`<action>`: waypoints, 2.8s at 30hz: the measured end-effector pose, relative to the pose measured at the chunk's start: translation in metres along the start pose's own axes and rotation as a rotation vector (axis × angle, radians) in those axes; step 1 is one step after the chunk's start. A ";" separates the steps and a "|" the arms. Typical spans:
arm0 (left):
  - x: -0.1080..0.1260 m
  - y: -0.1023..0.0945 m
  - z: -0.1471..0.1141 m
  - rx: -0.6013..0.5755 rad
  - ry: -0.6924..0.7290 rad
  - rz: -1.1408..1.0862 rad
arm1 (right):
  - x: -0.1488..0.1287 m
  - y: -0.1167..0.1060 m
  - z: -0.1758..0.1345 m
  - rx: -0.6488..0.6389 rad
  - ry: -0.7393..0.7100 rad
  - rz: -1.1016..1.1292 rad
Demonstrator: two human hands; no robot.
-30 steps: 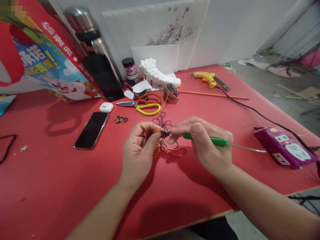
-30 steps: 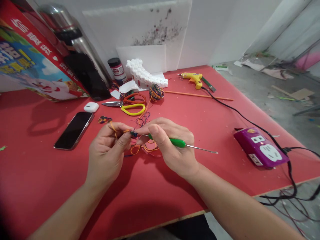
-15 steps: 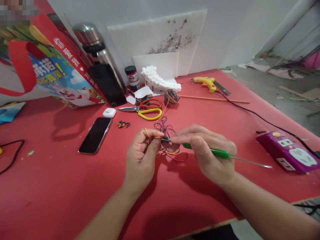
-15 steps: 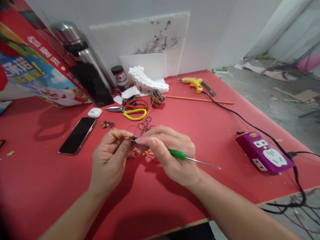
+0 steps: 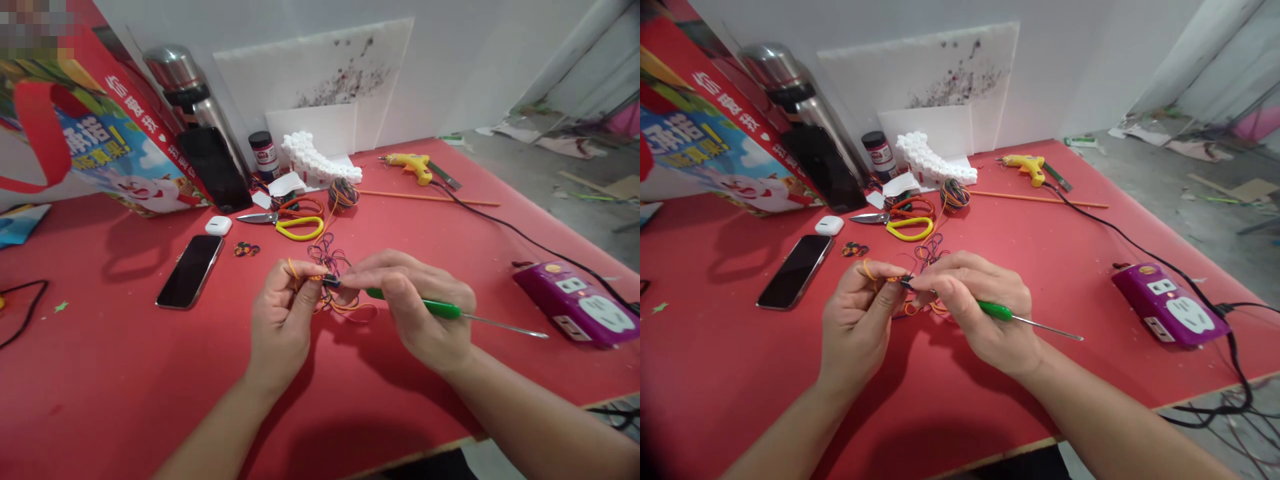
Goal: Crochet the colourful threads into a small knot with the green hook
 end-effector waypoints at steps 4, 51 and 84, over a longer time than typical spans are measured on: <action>0.001 0.002 0.000 0.011 0.001 0.016 | 0.001 0.000 0.000 0.007 -0.009 -0.014; 0.020 0.021 -0.004 0.121 0.027 0.148 | -0.001 -0.004 -0.006 -0.020 -0.114 -0.099; 0.006 0.015 -0.010 0.323 0.189 0.305 | -0.014 0.016 -0.020 -0.068 -0.384 -0.605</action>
Point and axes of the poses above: each hand's wrist, its own z-axis towards the middle knuckle, its own y-axis out of the palm, x = y × z, the point moved 2 cm from there along z, towards the middle knuckle, and after that the axes turned 12 degrees about -z, right-handed, at the moved point
